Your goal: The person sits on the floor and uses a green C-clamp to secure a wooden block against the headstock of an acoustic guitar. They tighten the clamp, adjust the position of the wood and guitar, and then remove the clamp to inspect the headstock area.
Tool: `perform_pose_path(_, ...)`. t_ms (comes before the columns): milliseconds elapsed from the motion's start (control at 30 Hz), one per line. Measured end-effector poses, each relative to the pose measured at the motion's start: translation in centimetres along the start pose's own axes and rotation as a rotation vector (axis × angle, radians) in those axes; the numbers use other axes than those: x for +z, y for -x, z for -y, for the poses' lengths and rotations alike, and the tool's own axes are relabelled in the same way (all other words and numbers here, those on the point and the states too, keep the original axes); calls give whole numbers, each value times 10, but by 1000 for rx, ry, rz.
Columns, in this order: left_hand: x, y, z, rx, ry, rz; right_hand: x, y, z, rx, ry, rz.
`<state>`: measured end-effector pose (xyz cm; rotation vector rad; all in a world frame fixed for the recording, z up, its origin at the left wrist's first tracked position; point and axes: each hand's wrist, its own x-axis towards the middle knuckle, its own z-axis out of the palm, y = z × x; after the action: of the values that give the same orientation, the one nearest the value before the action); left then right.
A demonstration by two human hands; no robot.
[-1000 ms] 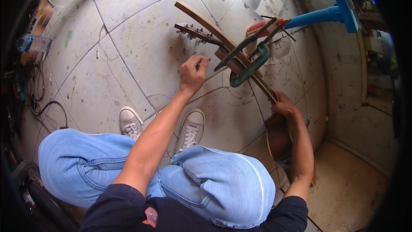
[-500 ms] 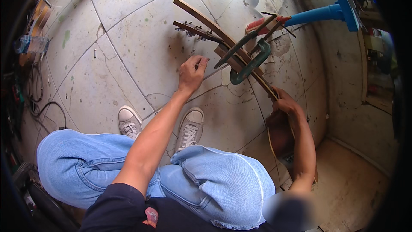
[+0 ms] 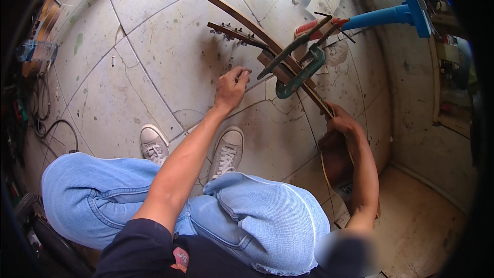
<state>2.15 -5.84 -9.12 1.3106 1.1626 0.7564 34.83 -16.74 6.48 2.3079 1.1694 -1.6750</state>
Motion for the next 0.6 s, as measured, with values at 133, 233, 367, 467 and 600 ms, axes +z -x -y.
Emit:
perform_pose_path(133,1,3,3,-40,-7,39,-2,-4,-6,5,-12,18)
perform_pose_path(233,2,5,7,-44,-17,58,-3,-5,-8,4,-16,24)
perform_pose_path(367,5,7,8,-55,-42,78,-6,-7,-15,21,-20,37)
perform_pose_path(467,2,6,13,-36,-40,59,-9,-14,-18,16,-11,60)
perform_pose_path(600,2,4,12,-49,-41,55,-11,-13,-19,28,-8,63)
